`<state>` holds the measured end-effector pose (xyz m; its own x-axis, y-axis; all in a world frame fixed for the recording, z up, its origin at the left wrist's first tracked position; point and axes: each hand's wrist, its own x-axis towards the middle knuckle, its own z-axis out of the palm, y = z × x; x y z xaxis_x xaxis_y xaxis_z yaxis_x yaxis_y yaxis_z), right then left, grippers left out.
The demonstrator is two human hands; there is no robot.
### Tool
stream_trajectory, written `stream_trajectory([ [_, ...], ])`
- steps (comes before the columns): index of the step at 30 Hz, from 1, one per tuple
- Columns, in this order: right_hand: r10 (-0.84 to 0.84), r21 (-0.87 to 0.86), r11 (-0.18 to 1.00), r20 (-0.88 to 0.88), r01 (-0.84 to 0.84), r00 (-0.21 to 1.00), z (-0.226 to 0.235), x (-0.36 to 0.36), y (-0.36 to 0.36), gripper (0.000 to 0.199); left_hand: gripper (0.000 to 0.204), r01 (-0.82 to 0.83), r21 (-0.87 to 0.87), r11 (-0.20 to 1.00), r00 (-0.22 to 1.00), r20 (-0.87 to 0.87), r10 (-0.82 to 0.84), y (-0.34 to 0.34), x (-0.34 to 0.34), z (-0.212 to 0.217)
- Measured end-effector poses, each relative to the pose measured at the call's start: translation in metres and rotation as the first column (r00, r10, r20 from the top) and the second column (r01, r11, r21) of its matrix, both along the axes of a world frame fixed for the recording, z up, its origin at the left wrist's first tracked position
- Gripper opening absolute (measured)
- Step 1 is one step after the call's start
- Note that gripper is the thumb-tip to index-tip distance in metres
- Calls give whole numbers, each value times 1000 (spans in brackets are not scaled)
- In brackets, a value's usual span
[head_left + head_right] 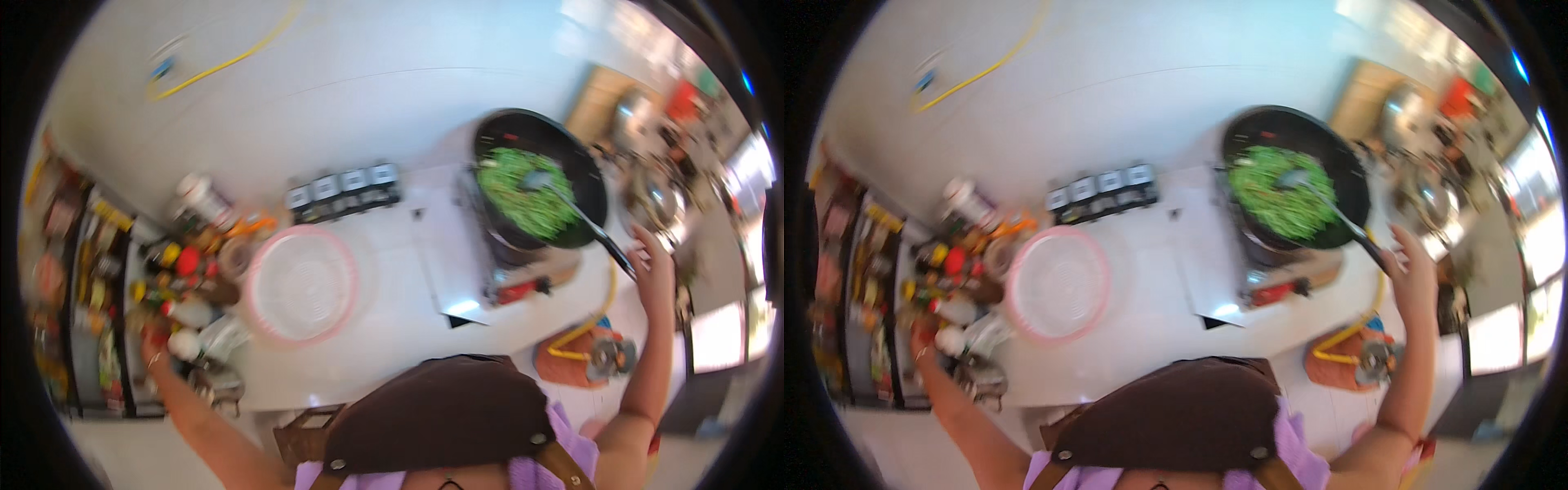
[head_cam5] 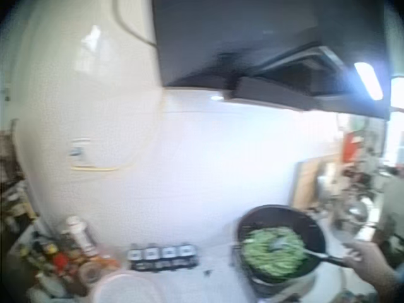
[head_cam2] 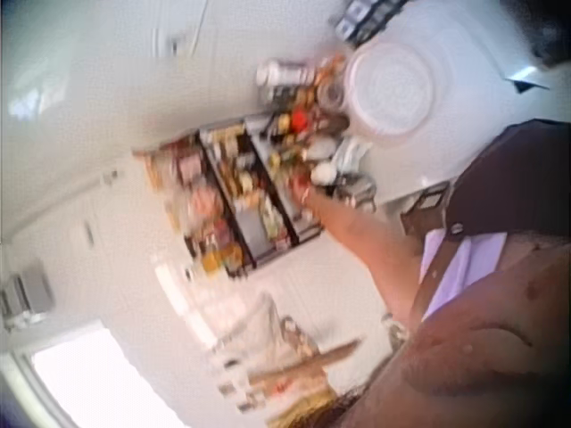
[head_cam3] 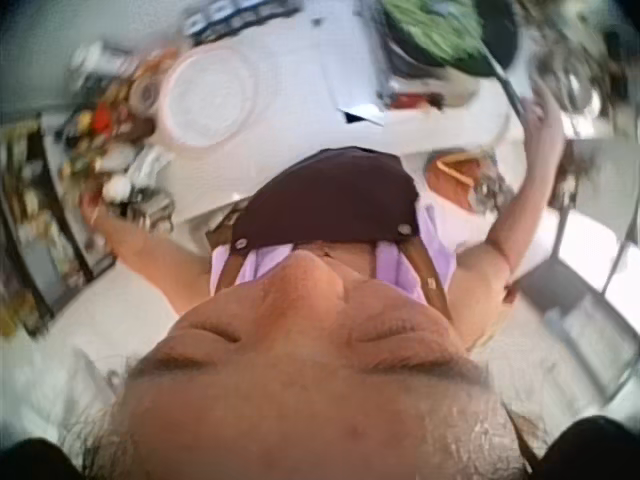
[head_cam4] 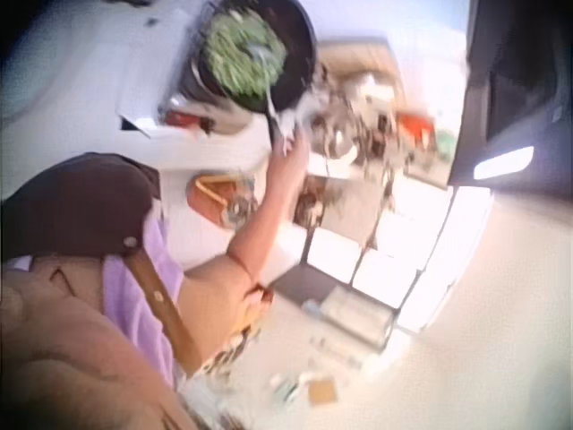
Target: The person stirs green beans in a wok with a spatula, adds salt and liquid seasonings from several containers, and then handles a pot and a lid at the kitchen sink.
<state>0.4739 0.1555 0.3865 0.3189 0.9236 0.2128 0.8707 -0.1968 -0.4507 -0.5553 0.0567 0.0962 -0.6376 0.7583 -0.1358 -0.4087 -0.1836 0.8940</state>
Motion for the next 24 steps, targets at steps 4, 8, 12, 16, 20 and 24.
stream_trajectory([
  [4, 151, -27, 987, 448, -155, 881, -30, 58, 25, 63, 31, -661, -406, 631, 618, -771, 152, -8, 35, 52],
  [8, 142, -354, 934, 223, -55, 964, -33, 48, 31, 75, 34, -748, -83, 658, 130, -991, 23, 22, 175, 105],
  [12, 269, -277, 948, 449, -154, 852, -68, 69, 38, 50, 24, -199, 131, 971, 50, -988, 144, 49, 375, 114],
  [16, 226, -192, 971, 547, -143, 806, -27, 68, 32, 32, 13, 178, -90, 980, -382, -924, -15, 54, 512, 51],
  [20, 246, -153, 969, 554, -194, 795, 66, 79, -6, 37, 21, 419, -303, 856, -235, -947, -220, 51, 612, 33],
  [24, 350, -289, 931, 524, -224, 777, 104, 83, -12, 46, 26, 334, -422, 843, -183, -906, -381, 60, 639, 11],
])
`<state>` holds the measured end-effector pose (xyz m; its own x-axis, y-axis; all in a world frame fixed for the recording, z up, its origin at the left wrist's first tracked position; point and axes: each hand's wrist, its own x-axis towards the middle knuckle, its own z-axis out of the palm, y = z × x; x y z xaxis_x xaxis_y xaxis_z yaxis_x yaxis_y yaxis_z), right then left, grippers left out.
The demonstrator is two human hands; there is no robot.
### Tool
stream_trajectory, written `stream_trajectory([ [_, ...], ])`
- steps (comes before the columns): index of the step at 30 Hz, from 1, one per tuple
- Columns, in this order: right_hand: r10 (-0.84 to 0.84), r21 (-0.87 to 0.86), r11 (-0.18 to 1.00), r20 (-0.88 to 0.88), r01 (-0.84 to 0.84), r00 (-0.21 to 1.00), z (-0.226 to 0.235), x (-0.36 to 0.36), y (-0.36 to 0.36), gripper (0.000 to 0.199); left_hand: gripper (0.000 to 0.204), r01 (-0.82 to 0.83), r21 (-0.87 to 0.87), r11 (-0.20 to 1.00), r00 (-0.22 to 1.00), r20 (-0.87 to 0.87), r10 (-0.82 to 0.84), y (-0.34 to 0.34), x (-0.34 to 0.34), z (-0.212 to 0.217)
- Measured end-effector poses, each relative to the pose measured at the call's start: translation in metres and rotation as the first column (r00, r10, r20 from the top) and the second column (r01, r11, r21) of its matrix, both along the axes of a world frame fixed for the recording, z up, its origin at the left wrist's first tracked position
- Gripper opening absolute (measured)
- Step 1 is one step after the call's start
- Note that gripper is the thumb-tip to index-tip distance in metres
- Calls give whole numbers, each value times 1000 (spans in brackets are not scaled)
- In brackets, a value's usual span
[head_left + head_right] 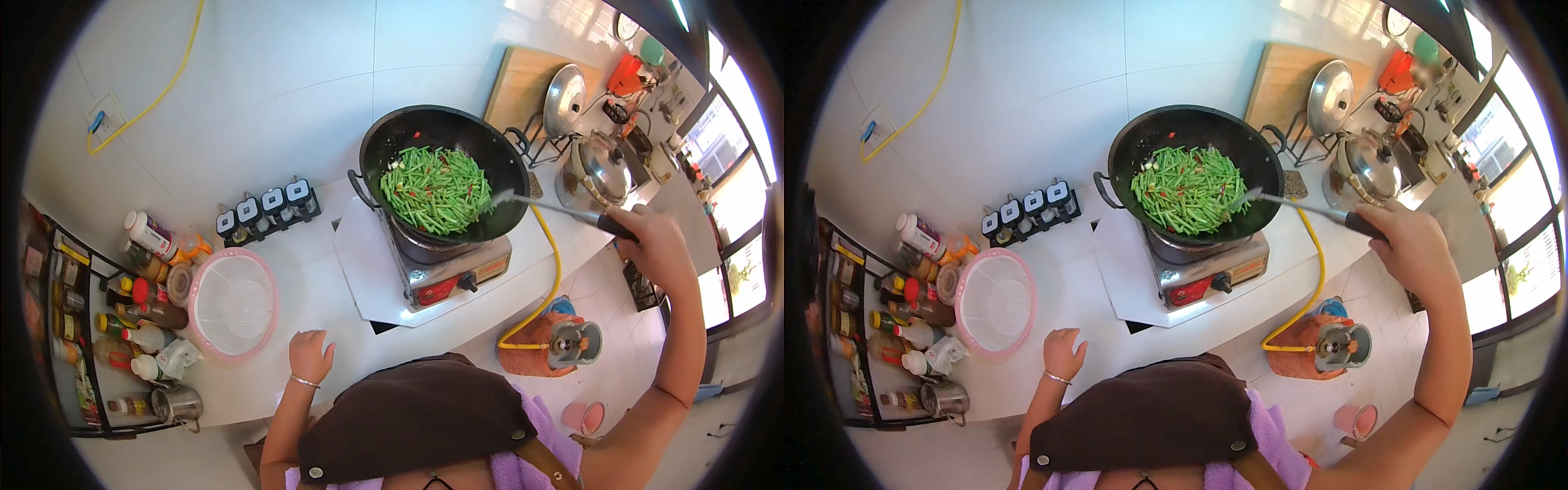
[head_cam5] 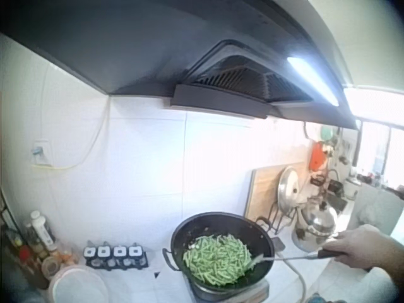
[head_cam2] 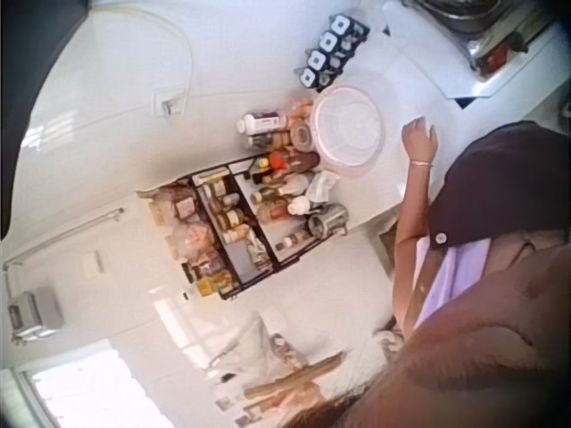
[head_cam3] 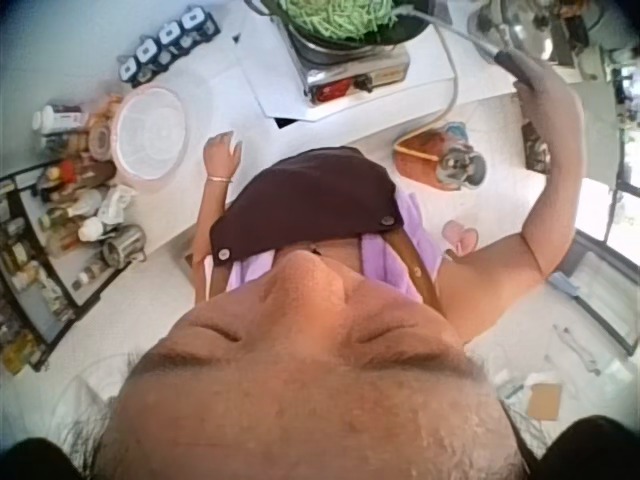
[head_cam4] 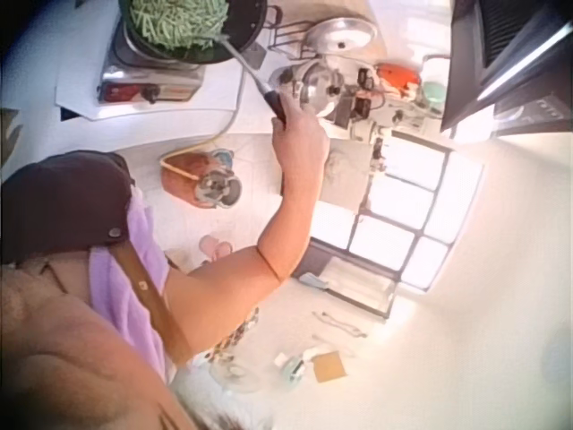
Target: The person stirs green beans in a wok with a spatula, adds salt and liquid seasonings from several containers, and then handles a pot and a lid at the kitchen sink.
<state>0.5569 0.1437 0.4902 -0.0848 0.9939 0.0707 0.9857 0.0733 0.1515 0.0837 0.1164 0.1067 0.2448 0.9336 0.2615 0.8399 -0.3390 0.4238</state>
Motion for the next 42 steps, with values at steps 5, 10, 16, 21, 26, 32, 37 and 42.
stream_trajectory([
  [5, 92, -142, 986, 4, -90, 996, -43, 1, 36, 48, 49, -215, -329, 920, 925, -370, 84, 36, 22, -16],
  [10, 141, -39, 989, -19, -141, 990, -68, 0, 97, 46, 92, -479, -500, 721, 824, -539, 174, 48, 28, -22],
  [16, -27, -148, 989, -67, 17, 997, 17, 16, 144, 30, 104, -514, -532, 673, 824, -524, 215, 43, 26, -28],
  [21, -323, -440, 870, -170, 221, 931, 12, 33, 210, 20, 105, -492, -504, 710, 812, -561, 164, 52, 28, -36],
  [26, -185, -537, 841, -184, 59, 965, -18, -1, 222, 32, 105, -489, -519, 702, 823, -540, 174, 53, 27, -35],
  [32, 184, -373, 902, -122, -217, 975, 28, 10, 205, 43, 103, -526, -540, 657, 824, -514, 238, 48, 33, -22],
  [37, 161, -215, 960, -101, -180, 982, 2, 12, 270, 43, 91, -507, -554, 660, 832, -514, 208, 61, 32, -23],
  [42, 263, -311, 893, -228, -326, 937, -24, -26, 257, 47, 84, -493, -519, 699, 827, -528, 192, 69, 34, -25],
])
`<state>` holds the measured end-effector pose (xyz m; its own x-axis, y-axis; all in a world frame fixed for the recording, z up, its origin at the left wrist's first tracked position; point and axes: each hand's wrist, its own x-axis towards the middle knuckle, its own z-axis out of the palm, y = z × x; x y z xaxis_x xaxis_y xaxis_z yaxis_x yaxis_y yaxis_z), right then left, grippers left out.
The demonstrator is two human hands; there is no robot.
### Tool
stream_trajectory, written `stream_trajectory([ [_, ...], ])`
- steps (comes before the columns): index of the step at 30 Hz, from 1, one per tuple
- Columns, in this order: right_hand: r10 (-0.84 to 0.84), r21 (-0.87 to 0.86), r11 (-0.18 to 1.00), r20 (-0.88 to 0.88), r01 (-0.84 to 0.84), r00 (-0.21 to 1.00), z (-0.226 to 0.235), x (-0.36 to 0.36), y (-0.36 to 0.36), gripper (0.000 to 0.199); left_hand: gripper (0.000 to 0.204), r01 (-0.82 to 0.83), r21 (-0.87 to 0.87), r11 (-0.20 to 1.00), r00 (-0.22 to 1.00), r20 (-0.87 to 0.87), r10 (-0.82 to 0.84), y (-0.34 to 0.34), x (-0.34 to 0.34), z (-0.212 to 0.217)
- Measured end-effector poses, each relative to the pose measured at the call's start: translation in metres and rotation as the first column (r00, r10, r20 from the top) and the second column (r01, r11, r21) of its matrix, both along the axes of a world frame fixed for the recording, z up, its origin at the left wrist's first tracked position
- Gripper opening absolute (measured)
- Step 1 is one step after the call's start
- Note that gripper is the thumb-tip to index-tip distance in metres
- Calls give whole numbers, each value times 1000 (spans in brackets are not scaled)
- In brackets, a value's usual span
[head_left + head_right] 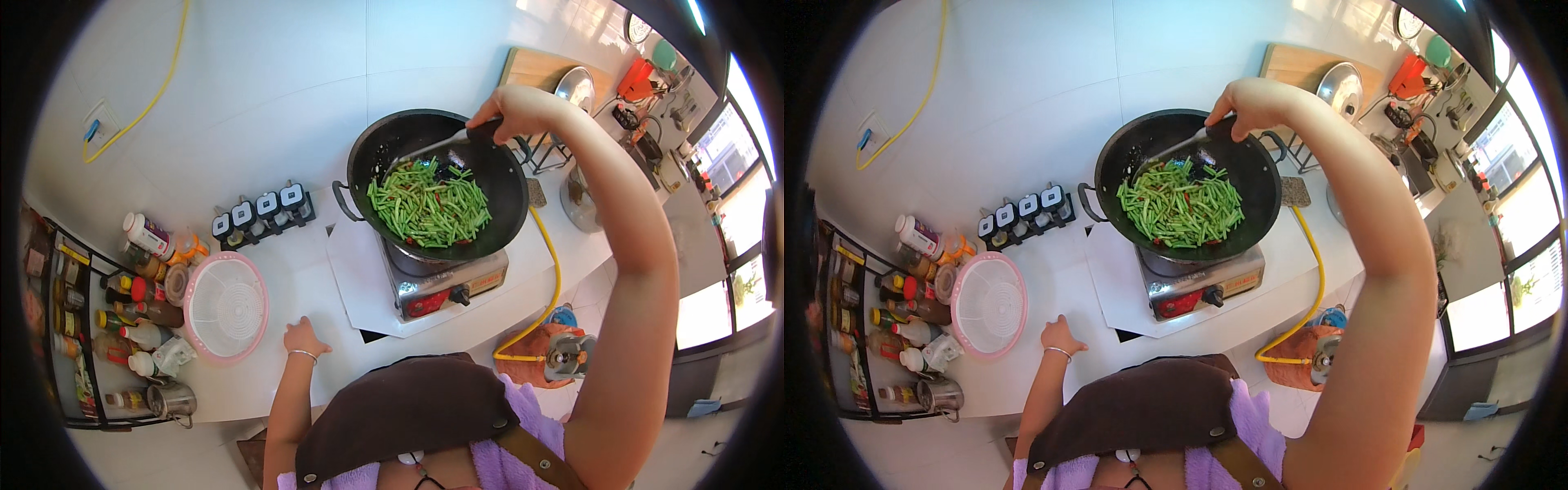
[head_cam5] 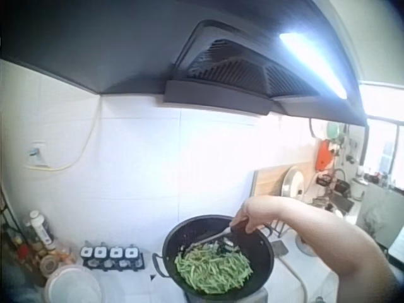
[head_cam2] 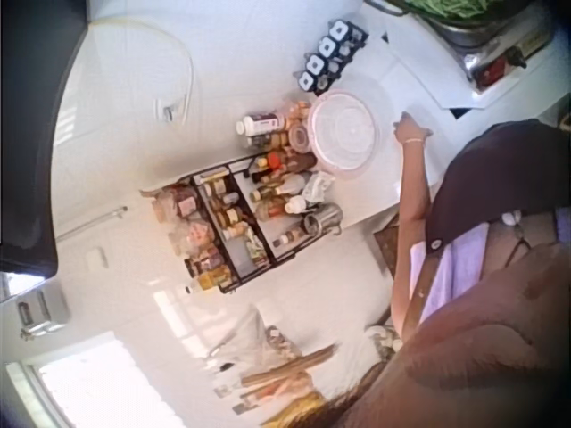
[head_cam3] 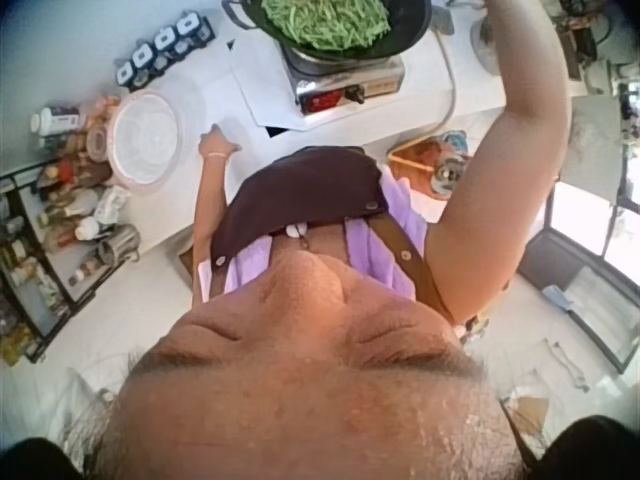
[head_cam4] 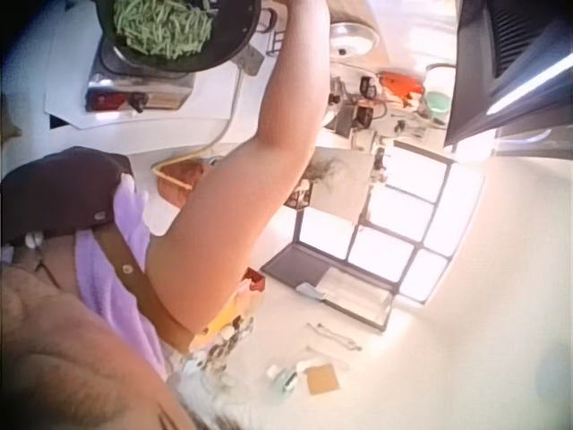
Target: The person stirs green beans in a wok with a spatula, adds salt and liquid seasonings from several containers, and then handles a pot and a lid at the kitchen sink.
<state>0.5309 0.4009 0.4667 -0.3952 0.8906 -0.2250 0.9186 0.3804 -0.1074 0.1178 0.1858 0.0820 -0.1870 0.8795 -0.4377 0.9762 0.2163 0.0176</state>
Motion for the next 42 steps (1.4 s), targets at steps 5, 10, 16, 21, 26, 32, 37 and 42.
stream_trajectory([
  [5, 200, 186, 947, 300, -263, 933, 36, 2, -84, 47, 86, -55, 13, 998, 998, -7, 55, -6, -1, 4],
  [10, 83, 380, 909, 235, -170, 969, 74, 55, -161, 45, 85, -40, 47, 998, 999, 4, 40, -9, -1, -3],
  [16, -127, 241, 966, 136, 92, 983, 89, 79, -202, 53, 85, -45, 26, 999, 999, 16, 44, -8, -3, -6],
  [21, -4, 149, 989, 93, -10, 996, 15, 69, -155, 42, 84, -40, 27, 999, 999, 20, 39, -7, -4, -10],
  [26, -24, 305, 952, 119, -13, 993, 3, 37, -120, 45, 84, -24, 82, 996, 999, 32, 22, -11, -12, -25],
  [32, 246, 512, 790, 238, -336, 940, 50, -15, -94, 45, 84, -61, 40, 997, 998, 31, 60, -10, -4, -3],
  [37, 411, 416, 754, 304, -508, 860, 6, -47, -59, 45, 85, -34, -3, 999, 999, 24, 34, -4, -5, 2],
  [42, 145, 375, 886, 335, -273, 931, 3, 21, -71, 44, 88, -47, 10, 999, 999, 14, 47, -8, 0, 11],
])
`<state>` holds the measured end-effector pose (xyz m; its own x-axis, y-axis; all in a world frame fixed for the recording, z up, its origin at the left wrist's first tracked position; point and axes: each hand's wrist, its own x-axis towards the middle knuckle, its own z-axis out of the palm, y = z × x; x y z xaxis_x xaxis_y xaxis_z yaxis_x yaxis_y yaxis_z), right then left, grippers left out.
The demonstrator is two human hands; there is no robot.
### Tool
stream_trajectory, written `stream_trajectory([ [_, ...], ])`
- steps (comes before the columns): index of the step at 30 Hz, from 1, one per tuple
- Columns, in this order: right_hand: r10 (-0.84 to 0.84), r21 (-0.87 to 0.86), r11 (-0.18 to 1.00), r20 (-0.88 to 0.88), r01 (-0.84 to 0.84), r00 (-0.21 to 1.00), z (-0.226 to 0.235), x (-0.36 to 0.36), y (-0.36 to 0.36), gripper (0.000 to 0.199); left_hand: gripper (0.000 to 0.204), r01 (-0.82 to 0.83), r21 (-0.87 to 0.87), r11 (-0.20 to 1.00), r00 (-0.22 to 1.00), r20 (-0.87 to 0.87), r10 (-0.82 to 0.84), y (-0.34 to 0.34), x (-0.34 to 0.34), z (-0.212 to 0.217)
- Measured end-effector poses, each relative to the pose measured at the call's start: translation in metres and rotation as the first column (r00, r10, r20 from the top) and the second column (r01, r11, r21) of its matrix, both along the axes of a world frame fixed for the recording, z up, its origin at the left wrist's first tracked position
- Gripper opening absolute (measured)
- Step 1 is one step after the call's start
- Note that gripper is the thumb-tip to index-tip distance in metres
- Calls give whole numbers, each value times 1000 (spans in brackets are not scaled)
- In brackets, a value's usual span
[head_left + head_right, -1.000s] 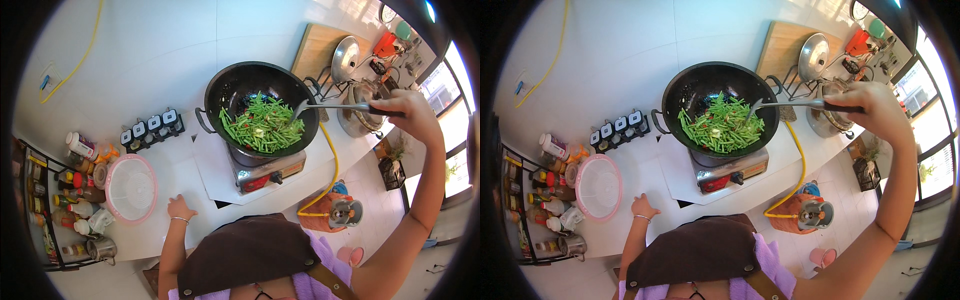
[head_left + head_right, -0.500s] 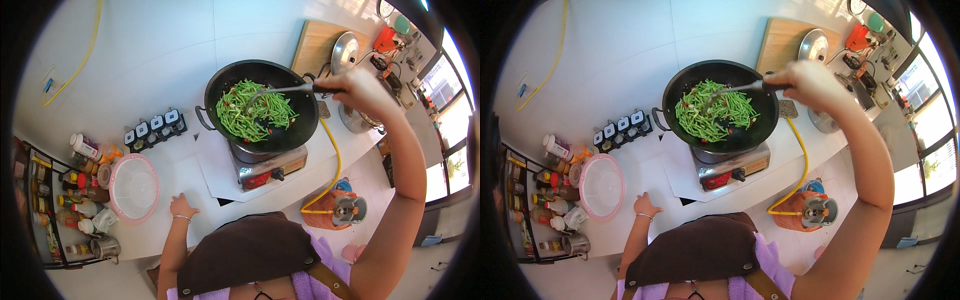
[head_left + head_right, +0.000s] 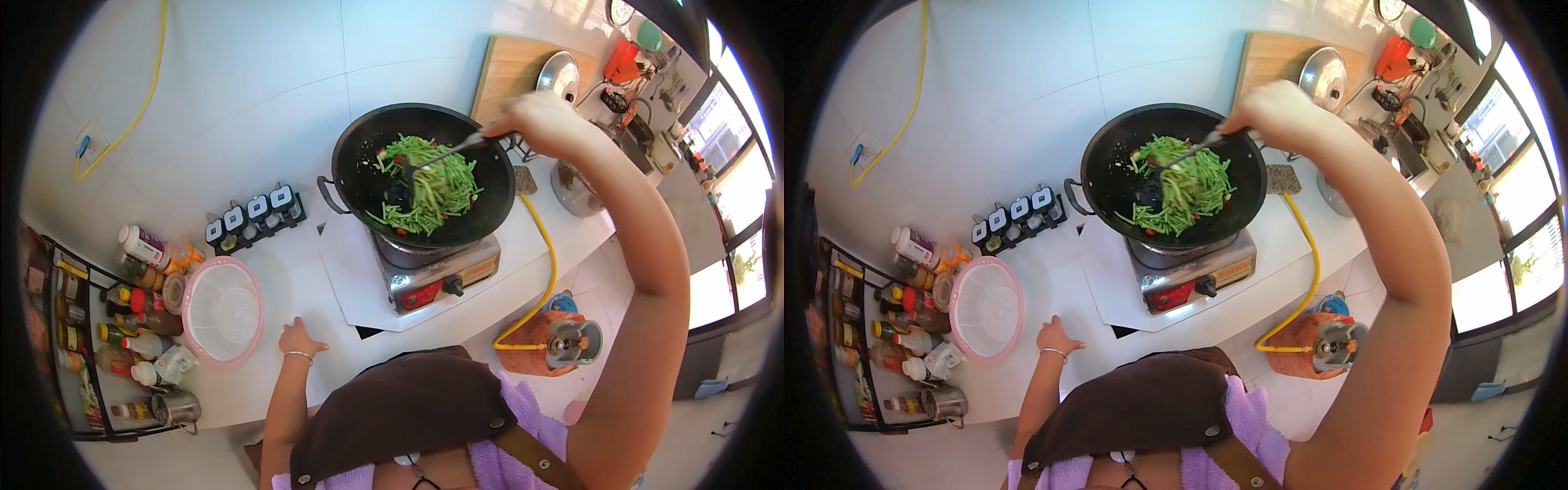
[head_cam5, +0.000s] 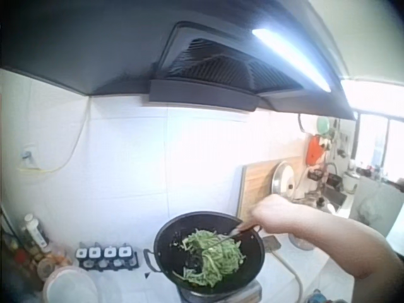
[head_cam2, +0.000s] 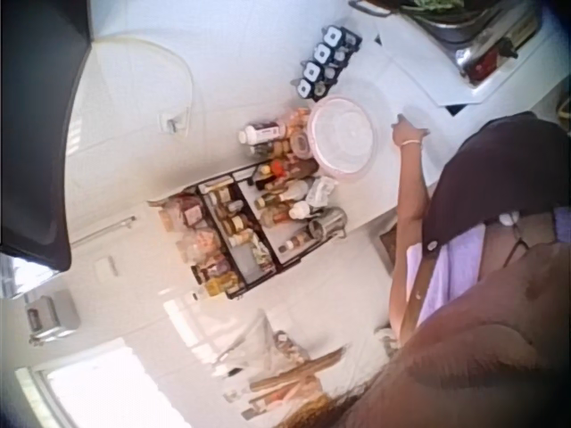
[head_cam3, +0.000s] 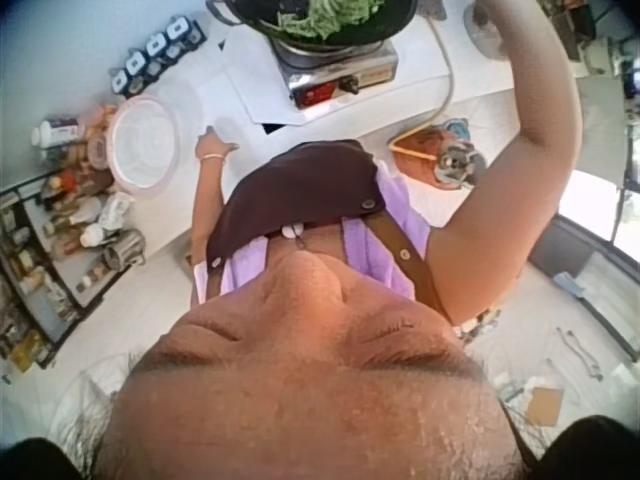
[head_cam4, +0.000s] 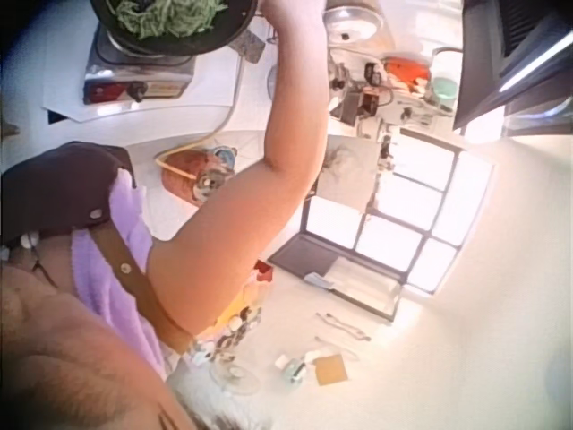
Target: The person stirs green beans in a wok with a spatula, adds salt and liquid seasonings from several containers, and then handles a pot and a lid at the kitchen sink.
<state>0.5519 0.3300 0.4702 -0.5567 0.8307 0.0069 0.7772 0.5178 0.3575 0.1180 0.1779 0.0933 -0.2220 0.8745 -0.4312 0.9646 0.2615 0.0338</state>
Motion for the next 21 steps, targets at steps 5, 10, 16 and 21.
stream_trajectory([
  [5, -192, -19, 981, -172, 192, 966, 20, 79, -58, 46, 87, 45, 24, 999, 999, -14, -45, 2, -6, -24],
  [10, -358, -36, 932, -247, 360, 901, 54, 103, -108, 50, 84, 53, 10, 999, 998, -22, -53, 1, -6, -18],
  [16, -240, 39, 967, -199, 252, 950, 34, 101, -93, 44, 82, 38, -43, 998, 999, -23, -39, 7, -2, -5],
  [21, -208, -142, 975, -333, 170, 920, -26, 70, -48, 46, 87, 72, -8, 997, 997, -24, -72, 8, -2, -12],
])
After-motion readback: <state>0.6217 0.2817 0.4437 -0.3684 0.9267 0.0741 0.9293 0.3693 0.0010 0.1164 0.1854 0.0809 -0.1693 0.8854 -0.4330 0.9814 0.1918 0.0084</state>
